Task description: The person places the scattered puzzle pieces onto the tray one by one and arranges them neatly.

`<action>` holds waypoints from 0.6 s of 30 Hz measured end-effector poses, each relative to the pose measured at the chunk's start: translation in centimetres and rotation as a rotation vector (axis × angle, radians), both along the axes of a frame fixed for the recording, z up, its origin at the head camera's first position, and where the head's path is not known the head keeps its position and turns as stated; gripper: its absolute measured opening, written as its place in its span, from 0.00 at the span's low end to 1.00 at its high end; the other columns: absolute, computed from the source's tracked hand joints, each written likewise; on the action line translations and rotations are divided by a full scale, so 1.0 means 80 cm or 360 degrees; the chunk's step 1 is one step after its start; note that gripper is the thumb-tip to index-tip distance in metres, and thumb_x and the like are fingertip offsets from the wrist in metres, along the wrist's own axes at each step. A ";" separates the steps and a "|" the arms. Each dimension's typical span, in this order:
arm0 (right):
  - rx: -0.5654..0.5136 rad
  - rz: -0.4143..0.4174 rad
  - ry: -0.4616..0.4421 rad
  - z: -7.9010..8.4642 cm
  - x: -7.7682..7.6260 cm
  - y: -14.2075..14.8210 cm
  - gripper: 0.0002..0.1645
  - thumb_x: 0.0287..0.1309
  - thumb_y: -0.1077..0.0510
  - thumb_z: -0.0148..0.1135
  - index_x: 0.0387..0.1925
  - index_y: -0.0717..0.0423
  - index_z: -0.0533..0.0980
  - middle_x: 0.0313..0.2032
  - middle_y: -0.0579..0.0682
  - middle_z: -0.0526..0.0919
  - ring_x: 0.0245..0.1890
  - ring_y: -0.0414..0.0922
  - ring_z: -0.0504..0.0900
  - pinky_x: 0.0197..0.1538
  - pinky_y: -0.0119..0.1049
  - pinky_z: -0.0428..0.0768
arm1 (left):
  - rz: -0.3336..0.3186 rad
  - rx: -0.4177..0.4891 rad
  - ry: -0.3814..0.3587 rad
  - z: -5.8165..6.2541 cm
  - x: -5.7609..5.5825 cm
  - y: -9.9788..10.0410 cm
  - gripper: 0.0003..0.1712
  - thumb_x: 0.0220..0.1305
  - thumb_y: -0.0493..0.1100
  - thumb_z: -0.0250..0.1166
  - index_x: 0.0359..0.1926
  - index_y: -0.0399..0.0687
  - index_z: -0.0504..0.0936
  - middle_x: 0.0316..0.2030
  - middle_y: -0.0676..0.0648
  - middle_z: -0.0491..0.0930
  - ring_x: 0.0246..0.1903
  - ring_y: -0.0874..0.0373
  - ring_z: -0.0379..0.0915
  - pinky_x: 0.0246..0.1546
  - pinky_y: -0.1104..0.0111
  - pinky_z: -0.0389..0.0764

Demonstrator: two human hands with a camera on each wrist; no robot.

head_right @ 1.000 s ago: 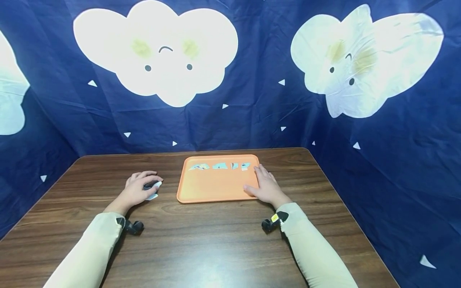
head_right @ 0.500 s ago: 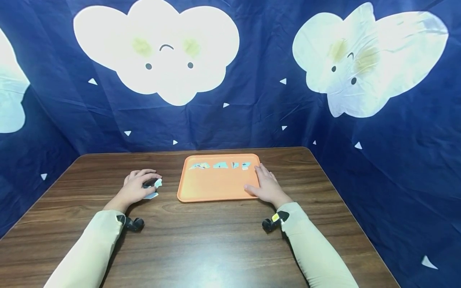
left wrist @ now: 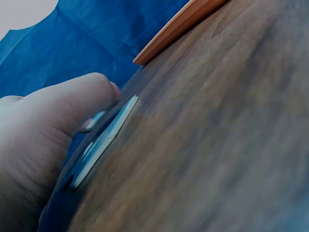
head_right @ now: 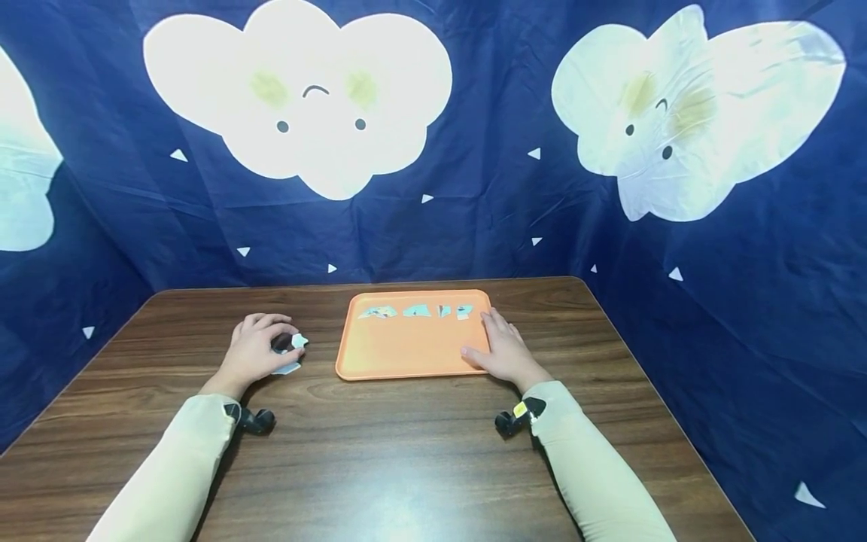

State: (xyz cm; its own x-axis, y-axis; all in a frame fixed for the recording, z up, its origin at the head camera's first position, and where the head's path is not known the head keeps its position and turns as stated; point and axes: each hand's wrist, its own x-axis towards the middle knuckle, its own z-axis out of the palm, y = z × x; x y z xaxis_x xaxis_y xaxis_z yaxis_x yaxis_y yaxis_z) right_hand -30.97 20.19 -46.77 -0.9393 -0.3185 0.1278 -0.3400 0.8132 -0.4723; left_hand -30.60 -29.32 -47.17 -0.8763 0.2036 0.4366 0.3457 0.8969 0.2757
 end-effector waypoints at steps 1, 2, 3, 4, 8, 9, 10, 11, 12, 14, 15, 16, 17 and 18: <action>-0.0001 -0.0001 -0.0004 0.001 0.001 0.000 0.59 0.63 0.31 0.58 0.78 0.65 0.50 0.78 0.64 0.46 0.78 0.59 0.46 0.75 0.59 0.46 | 0.0012 0.0006 0.0023 0.001 0.001 0.003 0.23 0.50 0.58 0.75 0.42 0.49 0.87 0.57 0.41 0.77 0.61 0.36 0.60 0.62 0.34 0.51; 0.0001 -0.0001 -0.0008 0.001 0.001 0.000 0.59 0.63 0.31 0.58 0.78 0.65 0.50 0.78 0.64 0.46 0.78 0.59 0.46 0.75 0.59 0.46 | 0.0024 0.0018 0.0046 0.001 0.001 0.006 0.23 0.50 0.58 0.74 0.42 0.49 0.87 0.57 0.41 0.77 0.61 0.36 0.60 0.62 0.34 0.51; 0.0001 -0.0002 -0.0012 0.002 0.002 0.000 0.59 0.63 0.31 0.58 0.78 0.65 0.50 0.78 0.64 0.46 0.78 0.59 0.46 0.75 0.59 0.46 | 0.0033 0.0033 0.0070 0.001 0.001 0.010 0.23 0.50 0.58 0.74 0.42 0.49 0.87 0.57 0.41 0.77 0.61 0.36 0.60 0.62 0.34 0.51; -0.0002 -0.0003 -0.0014 0.002 0.002 0.000 0.59 0.63 0.32 0.58 0.78 0.65 0.50 0.78 0.64 0.46 0.78 0.59 0.46 0.75 0.59 0.46 | 0.0044 0.0048 0.0095 0.001 0.001 0.015 0.23 0.50 0.59 0.74 0.42 0.49 0.87 0.57 0.41 0.77 0.61 0.36 0.60 0.63 0.34 0.51; -0.0006 -0.0008 -0.0013 0.001 0.002 -0.001 0.58 0.64 0.32 0.59 0.78 0.65 0.50 0.78 0.64 0.46 0.78 0.59 0.45 0.75 0.59 0.45 | 0.0072 0.0110 0.0184 0.003 0.000 0.038 0.23 0.50 0.60 0.74 0.40 0.49 0.87 0.57 0.43 0.77 0.61 0.37 0.60 0.64 0.36 0.50; -0.0009 -0.0009 -0.0012 0.002 0.002 -0.001 0.58 0.64 0.33 0.59 0.78 0.65 0.50 0.78 0.64 0.46 0.79 0.58 0.45 0.75 0.59 0.45 | 0.0073 0.0125 0.0197 0.004 0.000 0.044 0.23 0.50 0.60 0.74 0.39 0.49 0.87 0.57 0.43 0.77 0.60 0.37 0.60 0.65 0.37 0.50; -0.0010 -0.0011 -0.0011 0.001 0.002 -0.001 0.58 0.64 0.33 0.59 0.78 0.65 0.50 0.78 0.64 0.46 0.79 0.58 0.45 0.75 0.59 0.45 | 0.0077 0.0139 0.0209 0.005 0.000 0.050 0.23 0.50 0.60 0.74 0.39 0.49 0.87 0.56 0.43 0.77 0.60 0.38 0.60 0.65 0.38 0.50; -0.0011 -0.0013 -0.0011 0.002 0.002 -0.001 0.58 0.64 0.33 0.59 0.78 0.65 0.50 0.78 0.64 0.46 0.79 0.58 0.45 0.76 0.59 0.45 | 0.0079 0.0152 0.0213 0.005 0.000 0.056 0.23 0.49 0.60 0.74 0.39 0.48 0.87 0.56 0.43 0.77 0.60 0.38 0.60 0.65 0.38 0.49; -0.0012 -0.0013 -0.0012 0.002 0.002 -0.001 0.58 0.64 0.33 0.59 0.78 0.65 0.50 0.78 0.64 0.46 0.79 0.58 0.45 0.76 0.59 0.45 | 0.0083 0.0165 0.0215 0.006 0.000 0.062 0.23 0.49 0.60 0.74 0.38 0.48 0.87 0.56 0.44 0.77 0.60 0.38 0.60 0.65 0.39 0.49; -0.0016 -0.0012 -0.0013 0.003 0.002 -0.001 0.58 0.64 0.33 0.59 0.78 0.65 0.50 0.78 0.64 0.46 0.79 0.58 0.45 0.76 0.59 0.45 | 0.0098 0.0187 0.0209 0.006 0.001 0.072 0.23 0.48 0.60 0.74 0.37 0.48 0.86 0.56 0.44 0.77 0.60 0.39 0.60 0.66 0.39 0.49; -0.0015 -0.0012 -0.0011 0.002 0.003 -0.001 0.58 0.64 0.33 0.59 0.78 0.65 0.50 0.78 0.64 0.46 0.79 0.58 0.45 0.76 0.59 0.46 | 0.0106 0.0195 0.0203 0.005 0.001 0.078 0.23 0.47 0.60 0.75 0.37 0.48 0.87 0.56 0.44 0.77 0.60 0.39 0.60 0.66 0.39 0.49; -0.0015 -0.0012 -0.0011 0.002 0.003 -0.001 0.58 0.64 0.33 0.59 0.78 0.65 0.50 0.78 0.64 0.46 0.78 0.59 0.46 0.76 0.59 0.46 | 0.0117 0.0200 0.0193 0.005 0.002 0.083 0.24 0.47 0.60 0.75 0.37 0.48 0.87 0.57 0.44 0.77 0.61 0.39 0.60 0.66 0.40 0.48; -0.0016 -0.0010 -0.0010 0.002 0.004 -0.001 0.58 0.64 0.33 0.59 0.78 0.65 0.50 0.78 0.64 0.46 0.78 0.59 0.46 0.75 0.59 0.46 | 0.0126 0.0203 0.0182 0.005 0.003 0.088 0.24 0.47 0.60 0.75 0.37 0.48 0.87 0.57 0.44 0.77 0.61 0.39 0.60 0.67 0.40 0.48; -0.0016 -0.0008 -0.0011 0.002 0.004 -0.001 0.58 0.64 0.33 0.59 0.78 0.65 0.50 0.78 0.65 0.46 0.78 0.59 0.46 0.75 0.59 0.46 | 0.0132 0.0205 0.0173 0.005 0.004 0.092 0.24 0.47 0.61 0.75 0.37 0.49 0.87 0.57 0.44 0.77 0.61 0.39 0.60 0.67 0.40 0.48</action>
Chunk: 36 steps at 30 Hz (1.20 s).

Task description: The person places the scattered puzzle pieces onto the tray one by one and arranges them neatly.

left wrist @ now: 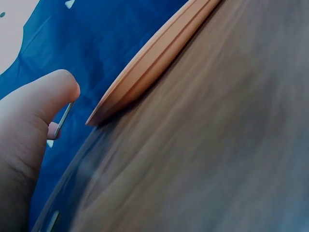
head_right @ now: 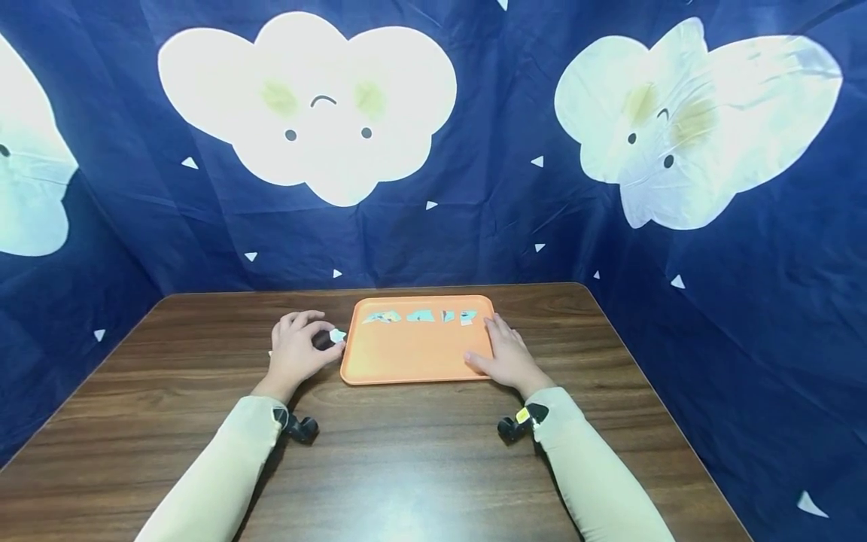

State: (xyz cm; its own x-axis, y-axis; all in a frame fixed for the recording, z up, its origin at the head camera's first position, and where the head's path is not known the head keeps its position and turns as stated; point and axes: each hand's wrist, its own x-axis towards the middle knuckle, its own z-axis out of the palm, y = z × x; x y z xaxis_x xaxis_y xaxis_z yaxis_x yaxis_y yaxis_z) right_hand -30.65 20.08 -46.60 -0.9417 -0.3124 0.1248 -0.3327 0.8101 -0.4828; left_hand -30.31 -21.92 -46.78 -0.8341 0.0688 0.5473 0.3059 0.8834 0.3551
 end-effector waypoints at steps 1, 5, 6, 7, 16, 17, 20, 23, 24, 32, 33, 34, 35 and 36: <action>-0.0001 0.0001 -0.0001 -0.001 0.001 0.000 0.58 0.64 0.33 0.59 0.78 0.65 0.50 0.78 0.65 0.46 0.78 0.59 0.46 0.75 0.60 0.46 | 0.0006 -0.0001 -0.0010 -0.001 0.001 0.005 0.24 0.47 0.61 0.74 0.37 0.49 0.87 0.57 0.44 0.77 0.61 0.39 0.60 0.67 0.40 0.48; -0.0003 0.0002 -0.0009 -0.004 0.002 0.001 0.58 0.63 0.32 0.59 0.78 0.65 0.50 0.78 0.65 0.46 0.78 0.59 0.46 0.75 0.60 0.46 | 0.0008 0.0000 -0.0013 -0.003 0.004 0.023 0.23 0.48 0.62 0.73 0.36 0.51 0.87 0.57 0.44 0.77 0.61 0.39 0.60 0.66 0.40 0.49; -0.0004 0.0005 -0.0006 -0.004 0.002 0.002 0.58 0.63 0.32 0.59 0.78 0.65 0.50 0.78 0.65 0.46 0.78 0.59 0.46 0.75 0.60 0.46 | 0.0008 -0.0001 -0.0007 -0.003 0.004 0.028 0.23 0.49 0.63 0.73 0.36 0.51 0.87 0.57 0.44 0.77 0.61 0.39 0.60 0.66 0.40 0.49; -0.0006 0.0007 -0.0002 -0.004 0.003 0.002 0.58 0.63 0.32 0.59 0.78 0.65 0.50 0.78 0.65 0.46 0.78 0.59 0.46 0.75 0.60 0.45 | 0.0011 -0.0002 0.0004 -0.003 0.004 0.032 0.23 0.48 0.63 0.73 0.35 0.51 0.87 0.57 0.45 0.77 0.60 0.39 0.61 0.66 0.40 0.50; -0.0008 0.0009 0.0013 -0.005 0.002 0.005 0.58 0.63 0.32 0.59 0.77 0.66 0.51 0.78 0.66 0.47 0.78 0.60 0.46 0.75 0.60 0.45 | 0.0062 -0.0097 -0.0117 -0.003 -0.001 0.076 0.27 0.51 0.68 0.70 0.37 0.52 0.88 0.58 0.46 0.75 0.62 0.40 0.59 0.67 0.37 0.46; -0.0008 0.0008 0.0011 -0.006 0.002 0.005 0.58 0.63 0.32 0.59 0.77 0.66 0.51 0.78 0.66 0.47 0.78 0.60 0.46 0.75 0.60 0.45 | 0.0067 -0.0104 -0.0133 -0.003 -0.001 0.081 0.27 0.51 0.68 0.70 0.38 0.53 0.88 0.58 0.46 0.75 0.63 0.41 0.58 0.67 0.36 0.46; -0.0006 0.0007 0.0012 -0.008 0.000 0.005 0.59 0.63 0.32 0.59 0.77 0.66 0.50 0.78 0.65 0.46 0.78 0.59 0.45 0.75 0.60 0.45 | 0.0088 -0.0107 -0.0160 -0.001 -0.002 0.093 0.26 0.52 0.69 0.70 0.37 0.54 0.88 0.58 0.47 0.75 0.63 0.41 0.58 0.67 0.35 0.45; -0.0001 0.0011 0.0008 -0.009 -0.002 0.004 0.59 0.63 0.32 0.59 0.78 0.66 0.49 0.78 0.65 0.46 0.79 0.58 0.44 0.75 0.60 0.45 | 0.0114 -0.0109 -0.0191 0.001 -0.003 0.102 0.24 0.53 0.69 0.70 0.35 0.55 0.87 0.58 0.47 0.74 0.63 0.41 0.57 0.68 0.34 0.44; 0.0004 0.0012 0.0006 -0.009 -0.002 0.004 0.59 0.63 0.31 0.58 0.78 0.66 0.49 0.78 0.65 0.45 0.79 0.58 0.44 0.75 0.60 0.45 | 0.0122 -0.0112 -0.0205 0.002 -0.003 0.104 0.24 0.54 0.69 0.69 0.34 0.55 0.87 0.57 0.47 0.73 0.64 0.41 0.57 0.68 0.34 0.43; -0.0001 0.0020 0.0014 -0.004 -0.003 0.004 0.59 0.63 0.31 0.59 0.78 0.66 0.49 0.78 0.65 0.45 0.79 0.59 0.44 0.75 0.61 0.45 | 0.0191 -0.0171 -0.0259 0.007 -0.009 0.114 0.22 0.53 0.68 0.67 0.29 0.57 0.87 0.58 0.48 0.73 0.66 0.40 0.55 0.68 0.31 0.39; -0.0001 0.0019 0.0012 -0.004 -0.003 0.004 0.59 0.63 0.32 0.59 0.78 0.66 0.49 0.78 0.65 0.45 0.79 0.59 0.44 0.75 0.61 0.45 | 0.0196 -0.0180 -0.0266 0.009 -0.009 0.115 0.21 0.54 0.68 0.67 0.29 0.57 0.87 0.58 0.47 0.73 0.66 0.40 0.55 0.67 0.31 0.39; -0.0001 0.0018 0.0009 -0.003 -0.003 0.003 0.59 0.63 0.32 0.59 0.78 0.66 0.49 0.78 0.65 0.45 0.79 0.59 0.44 0.75 0.61 0.45 | 0.0198 -0.0188 -0.0273 0.011 -0.009 0.117 0.21 0.54 0.68 0.67 0.29 0.57 0.87 0.58 0.47 0.73 0.66 0.40 0.55 0.67 0.31 0.38; 0.0001 0.0017 0.0004 -0.003 -0.003 0.003 0.59 0.63 0.32 0.59 0.78 0.66 0.49 0.78 0.64 0.45 0.79 0.59 0.44 0.75 0.61 0.45 | 0.0199 -0.0195 -0.0278 0.012 -0.010 0.119 0.21 0.54 0.67 0.66 0.29 0.57 0.87 0.58 0.46 0.73 0.66 0.40 0.55 0.67 0.31 0.38; 0.0003 0.0016 -0.0001 -0.003 -0.003 0.003 0.59 0.64 0.32 0.58 0.78 0.65 0.49 0.79 0.64 0.45 0.79 0.58 0.44 0.75 0.61 0.45 | 0.0202 -0.0199 -0.0283 0.014 -0.010 0.120 0.21 0.54 0.66 0.67 0.29 0.56 0.87 0.59 0.45 0.73 0.66 0.39 0.55 0.67 0.31 0.37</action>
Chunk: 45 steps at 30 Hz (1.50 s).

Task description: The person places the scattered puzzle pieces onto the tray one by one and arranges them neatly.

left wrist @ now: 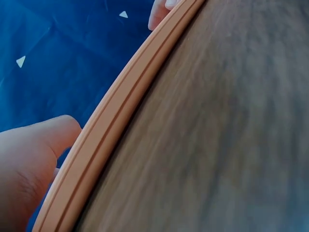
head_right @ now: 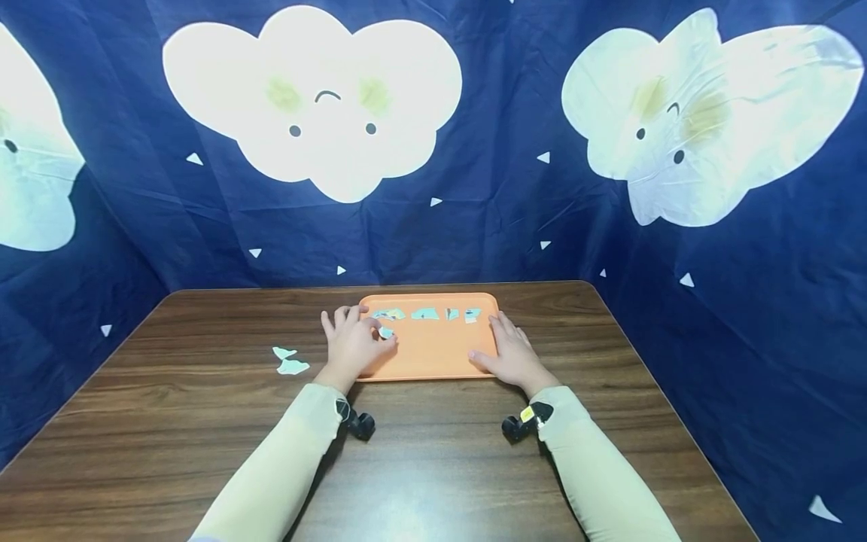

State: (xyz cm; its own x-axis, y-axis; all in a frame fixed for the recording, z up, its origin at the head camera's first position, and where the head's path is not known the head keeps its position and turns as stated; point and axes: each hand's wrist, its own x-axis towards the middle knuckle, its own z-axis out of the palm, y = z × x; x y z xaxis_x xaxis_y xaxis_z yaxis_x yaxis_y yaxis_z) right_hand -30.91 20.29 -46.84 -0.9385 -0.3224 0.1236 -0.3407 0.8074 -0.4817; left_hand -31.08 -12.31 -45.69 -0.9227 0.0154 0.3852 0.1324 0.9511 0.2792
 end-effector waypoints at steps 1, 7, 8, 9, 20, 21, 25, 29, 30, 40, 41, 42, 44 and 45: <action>0.0001 0.0000 -0.0004 0.000 0.000 0.000 0.59 0.64 0.32 0.58 0.78 0.65 0.48 0.79 0.64 0.44 0.79 0.58 0.43 0.75 0.61 0.44 | 0.0002 -0.0005 -0.0005 0.001 0.000 0.002 0.20 0.54 0.65 0.67 0.29 0.56 0.87 0.59 0.45 0.73 0.66 0.39 0.54 0.67 0.31 0.35; 0.0003 0.0006 -0.0001 -0.001 -0.001 -0.002 0.59 0.64 0.32 0.59 0.78 0.65 0.49 0.79 0.64 0.45 0.79 0.58 0.44 0.75 0.60 0.45 | 0.0030 -0.0093 -0.0050 0.002 -0.003 0.010 0.22 0.55 0.67 0.66 0.30 0.56 0.88 0.61 0.43 0.72 0.67 0.37 0.53 0.67 0.30 0.34; 0.0004 0.0009 0.0002 -0.001 -0.001 -0.002 0.59 0.64 0.32 0.59 0.78 0.65 0.49 0.79 0.64 0.45 0.79 0.58 0.44 0.75 0.60 0.45 | 0.0042 -0.0116 -0.0058 0.001 -0.003 0.011 0.23 0.55 0.68 0.66 0.31 0.56 0.89 0.61 0.43 0.72 0.67 0.37 0.53 0.67 0.30 0.35; -0.0001 0.0012 0.0005 0.000 -0.001 -0.003 0.59 0.64 0.32 0.59 0.78 0.65 0.49 0.79 0.64 0.45 0.79 0.58 0.44 0.75 0.60 0.45 | 0.0050 -0.0130 -0.0066 0.001 -0.004 0.012 0.24 0.55 0.70 0.65 0.32 0.56 0.89 0.61 0.42 0.72 0.67 0.36 0.53 0.67 0.30 0.36; -0.0012 0.0006 0.0006 0.001 -0.001 0.000 0.59 0.63 0.31 0.59 0.78 0.65 0.49 0.79 0.64 0.45 0.79 0.57 0.43 0.75 0.61 0.44 | 0.0117 -0.0218 -0.0099 0.001 -0.006 0.016 0.32 0.54 0.78 0.63 0.32 0.57 0.88 0.63 0.42 0.71 0.67 0.36 0.54 0.68 0.31 0.41; -0.0009 0.0005 0.0006 0.000 -0.002 0.000 0.59 0.63 0.31 0.59 0.78 0.64 0.49 0.79 0.64 0.45 0.79 0.57 0.43 0.75 0.61 0.44 | 0.0118 -0.0217 -0.0096 0.001 -0.005 0.016 0.32 0.54 0.78 0.63 0.32 0.57 0.88 0.63 0.42 0.71 0.67 0.36 0.54 0.68 0.31 0.41; -0.0007 0.0003 -0.0001 0.000 -0.002 0.001 0.59 0.63 0.31 0.59 0.78 0.64 0.49 0.79 0.63 0.45 0.79 0.58 0.44 0.75 0.60 0.44 | 0.0115 -0.0215 -0.0101 0.001 -0.004 0.016 0.32 0.54 0.78 0.63 0.32 0.57 0.88 0.63 0.42 0.71 0.67 0.36 0.55 0.68 0.31 0.41; -0.0012 0.0001 -0.0002 0.001 -0.001 0.000 0.59 0.63 0.31 0.59 0.78 0.64 0.49 0.79 0.64 0.45 0.79 0.58 0.44 0.75 0.60 0.45 | 0.0125 -0.0221 -0.0096 0.002 -0.003 0.016 0.32 0.54 0.79 0.63 0.33 0.58 0.89 0.63 0.42 0.71 0.66 0.36 0.56 0.68 0.32 0.42; -0.0013 0.0001 -0.0003 0.001 -0.001 0.000 0.59 0.63 0.31 0.59 0.78 0.65 0.49 0.79 0.64 0.45 0.79 0.58 0.44 0.75 0.60 0.45 | 0.0126 -0.0220 -0.0092 0.002 -0.002 0.016 0.32 0.54 0.79 0.63 0.33 0.58 0.89 0.63 0.42 0.71 0.66 0.36 0.56 0.68 0.32 0.43; -0.0003 -0.0012 -0.0018 0.003 0.000 -0.002 0.59 0.64 0.32 0.59 0.78 0.65 0.48 0.79 0.64 0.44 0.79 0.59 0.44 0.75 0.60 0.43 | 0.0121 -0.0181 -0.0092 -0.001 -0.002 0.013 0.29 0.53 0.76 0.65 0.29 0.57 0.85 0.62 0.42 0.72 0.66 0.36 0.56 0.68 0.33 0.43; -0.0003 -0.0013 -0.0020 0.003 0.000 -0.002 0.59 0.64 0.32 0.59 0.78 0.65 0.48 0.79 0.64 0.44 0.79 0.59 0.44 0.75 0.60 0.43 | 0.0115 -0.0171 -0.0086 -0.001 -0.002 0.013 0.29 0.53 0.76 0.66 0.30 0.57 0.86 0.62 0.42 0.73 0.66 0.36 0.56 0.68 0.33 0.44; -0.0003 -0.0014 -0.0021 0.003 0.000 -0.002 0.59 0.64 0.33 0.59 0.78 0.65 0.48 0.79 0.64 0.45 0.79 0.58 0.44 0.75 0.60 0.43 | 0.0108 -0.0161 -0.0077 -0.001 -0.002 0.013 0.28 0.53 0.75 0.66 0.32 0.57 0.87 0.62 0.42 0.73 0.65 0.36 0.57 0.68 0.32 0.45; -0.0002 -0.0014 -0.0026 0.003 0.000 -0.002 0.59 0.64 0.32 0.59 0.78 0.65 0.48 0.79 0.64 0.44 0.79 0.58 0.43 0.76 0.60 0.43 | 0.0076 -0.0124 -0.0067 -0.002 -0.003 0.012 0.26 0.54 0.73 0.67 0.37 0.59 0.88 0.62 0.42 0.73 0.65 0.36 0.56 0.68 0.32 0.44; 0.0000 -0.0013 -0.0026 0.002 0.000 -0.001 0.59 0.64 0.32 0.59 0.78 0.65 0.48 0.79 0.64 0.44 0.79 0.58 0.43 0.76 0.60 0.43 | 0.0057 -0.0106 -0.0063 -0.003 -0.003 0.012 0.25 0.54 0.72 0.68 0.39 0.60 0.89 0.62 0.43 0.73 0.65 0.36 0.56 0.67 0.31 0.44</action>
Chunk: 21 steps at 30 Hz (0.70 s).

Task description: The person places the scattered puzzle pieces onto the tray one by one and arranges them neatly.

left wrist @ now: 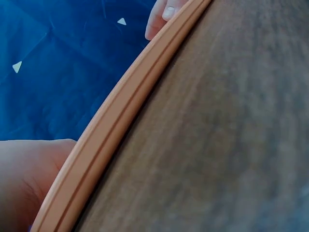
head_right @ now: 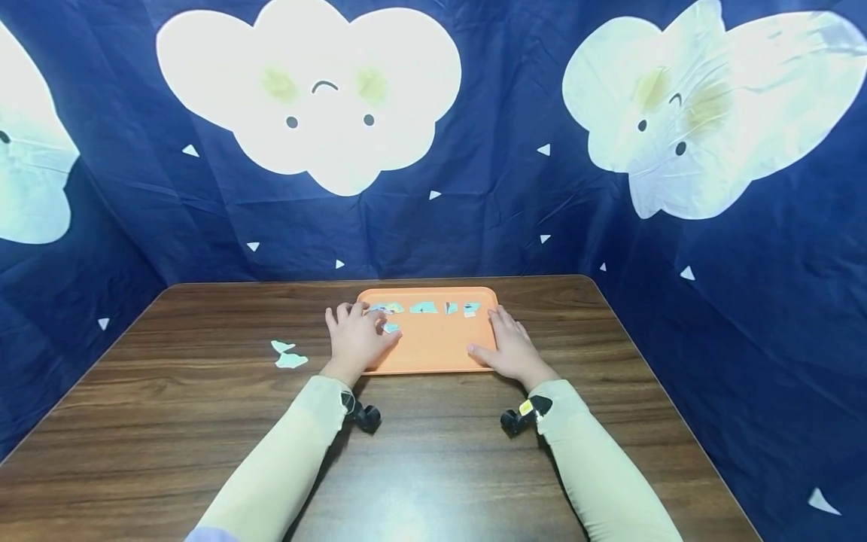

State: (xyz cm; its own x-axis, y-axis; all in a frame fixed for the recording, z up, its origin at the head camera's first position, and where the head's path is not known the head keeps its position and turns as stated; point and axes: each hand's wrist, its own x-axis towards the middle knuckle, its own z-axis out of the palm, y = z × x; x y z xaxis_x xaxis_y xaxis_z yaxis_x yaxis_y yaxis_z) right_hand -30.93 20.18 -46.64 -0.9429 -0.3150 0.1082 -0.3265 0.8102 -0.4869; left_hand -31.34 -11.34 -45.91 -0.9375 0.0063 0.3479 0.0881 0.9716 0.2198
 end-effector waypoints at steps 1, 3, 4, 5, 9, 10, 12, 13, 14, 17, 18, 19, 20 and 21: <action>0.0001 0.0002 0.0001 0.000 0.000 0.000 0.59 0.64 0.32 0.59 0.78 0.65 0.48 0.79 0.64 0.44 0.79 0.58 0.43 0.76 0.60 0.43 | -0.0022 0.0022 0.0006 0.000 0.000 0.000 0.24 0.55 0.70 0.68 0.41 0.61 0.89 0.62 0.43 0.74 0.65 0.36 0.56 0.67 0.31 0.43; 0.0002 0.0004 0.0004 -0.001 -0.001 0.001 0.59 0.64 0.32 0.59 0.78 0.65 0.48 0.79 0.64 0.44 0.79 0.58 0.43 0.75 0.60 0.44 | -0.0064 0.0065 0.0017 0.000 0.000 -0.001 0.21 0.56 0.66 0.69 0.44 0.63 0.89 0.62 0.44 0.74 0.65 0.37 0.57 0.67 0.30 0.43; -0.0001 0.0005 0.0006 -0.001 -0.001 0.001 0.59 0.64 0.32 0.59 0.78 0.65 0.49 0.79 0.64 0.44 0.79 0.58 0.44 0.75 0.60 0.44 | -0.0082 0.0080 0.0020 0.000 -0.001 -0.001 0.20 0.57 0.65 0.70 0.45 0.64 0.89 0.62 0.45 0.75 0.65 0.37 0.57 0.67 0.30 0.43; -0.0003 0.0006 0.0008 -0.001 -0.002 0.002 0.59 0.64 0.32 0.59 0.78 0.65 0.49 0.79 0.64 0.44 0.79 0.59 0.44 0.75 0.60 0.44 | -0.0093 0.0089 0.0022 -0.001 -0.001 -0.001 0.18 0.57 0.64 0.70 0.44 0.64 0.90 0.62 0.45 0.75 0.65 0.37 0.57 0.67 0.30 0.43; -0.0003 0.0002 0.0011 -0.001 -0.003 0.003 0.59 0.63 0.32 0.59 0.78 0.65 0.49 0.79 0.64 0.44 0.79 0.59 0.44 0.75 0.60 0.44 | -0.0100 0.0091 0.0021 -0.001 -0.004 -0.001 0.16 0.58 0.63 0.70 0.43 0.65 0.90 0.62 0.46 0.76 0.65 0.37 0.57 0.66 0.29 0.44; -0.0002 0.0001 0.0010 -0.002 -0.004 0.003 0.59 0.63 0.32 0.59 0.78 0.65 0.49 0.79 0.64 0.44 0.79 0.58 0.44 0.75 0.60 0.44 | -0.0097 0.0084 0.0015 -0.002 -0.005 -0.001 0.15 0.59 0.63 0.70 0.42 0.65 0.90 0.62 0.46 0.75 0.65 0.37 0.57 0.66 0.30 0.44; 0.0006 0.0001 0.0010 -0.002 -0.004 0.003 0.59 0.63 0.31 0.58 0.78 0.65 0.49 0.79 0.64 0.44 0.79 0.58 0.44 0.75 0.60 0.44 | -0.0093 0.0082 0.0005 -0.001 -0.005 0.000 0.16 0.59 0.63 0.69 0.43 0.65 0.90 0.63 0.46 0.75 0.66 0.37 0.56 0.66 0.30 0.44; 0.0008 0.0002 0.0010 -0.002 -0.004 0.003 0.59 0.63 0.31 0.58 0.78 0.65 0.49 0.79 0.64 0.44 0.79 0.59 0.44 0.75 0.60 0.44 | -0.0090 0.0081 0.0000 -0.001 -0.005 0.000 0.16 0.59 0.63 0.69 0.43 0.66 0.90 0.63 0.46 0.75 0.66 0.37 0.56 0.67 0.30 0.44; 0.0009 0.0003 0.0011 -0.003 -0.005 0.003 0.59 0.63 0.31 0.58 0.78 0.65 0.49 0.79 0.64 0.44 0.79 0.59 0.44 0.75 0.60 0.44 | -0.0090 0.0082 -0.0005 0.000 -0.005 0.000 0.16 0.59 0.63 0.69 0.43 0.66 0.90 0.63 0.46 0.75 0.66 0.37 0.56 0.67 0.30 0.44; 0.0015 0.0006 0.0016 -0.004 -0.005 0.003 0.59 0.64 0.32 0.58 0.78 0.65 0.49 0.79 0.64 0.44 0.78 0.59 0.44 0.75 0.60 0.45 | -0.0092 0.0093 -0.0011 0.000 -0.005 0.000 0.16 0.59 0.63 0.70 0.44 0.65 0.90 0.63 0.46 0.75 0.66 0.37 0.56 0.67 0.31 0.43; 0.0018 0.0006 0.0018 -0.004 -0.005 0.003 0.59 0.64 0.32 0.58 0.78 0.66 0.49 0.79 0.65 0.44 0.78 0.59 0.44 0.75 0.60 0.45 | -0.0094 0.0096 -0.0013 0.000 -0.005 0.000 0.16 0.59 0.63 0.70 0.44 0.65 0.90 0.63 0.46 0.75 0.66 0.37 0.56 0.67 0.31 0.43; 0.0018 0.0006 0.0018 -0.004 -0.005 0.003 0.59 0.64 0.32 0.58 0.78 0.66 0.49 0.79 0.64 0.44 0.78 0.59 0.44 0.75 0.60 0.45 | -0.0098 0.0100 -0.0015 0.000 -0.004 -0.001 0.17 0.59 0.63 0.70 0.45 0.65 0.90 0.63 0.46 0.75 0.66 0.37 0.56 0.67 0.31 0.43; 0.0016 0.0006 0.0018 -0.005 -0.005 0.003 0.59 0.64 0.32 0.58 0.78 0.66 0.49 0.79 0.64 0.44 0.78 0.59 0.44 0.75 0.60 0.45 | -0.0106 0.0112 -0.0015 0.000 -0.004 -0.001 0.17 0.59 0.63 0.70 0.45 0.65 0.90 0.63 0.46 0.75 0.66 0.37 0.56 0.67 0.31 0.43; 0.0016 0.0005 0.0017 -0.005 -0.005 0.003 0.59 0.63 0.32 0.58 0.78 0.66 0.49 0.79 0.64 0.44 0.79 0.59 0.44 0.75 0.60 0.45 | -0.0115 0.0134 -0.0016 0.000 -0.003 -0.002 0.17 0.60 0.62 0.69 0.46 0.65 0.89 0.64 0.46 0.75 0.66 0.37 0.56 0.67 0.31 0.42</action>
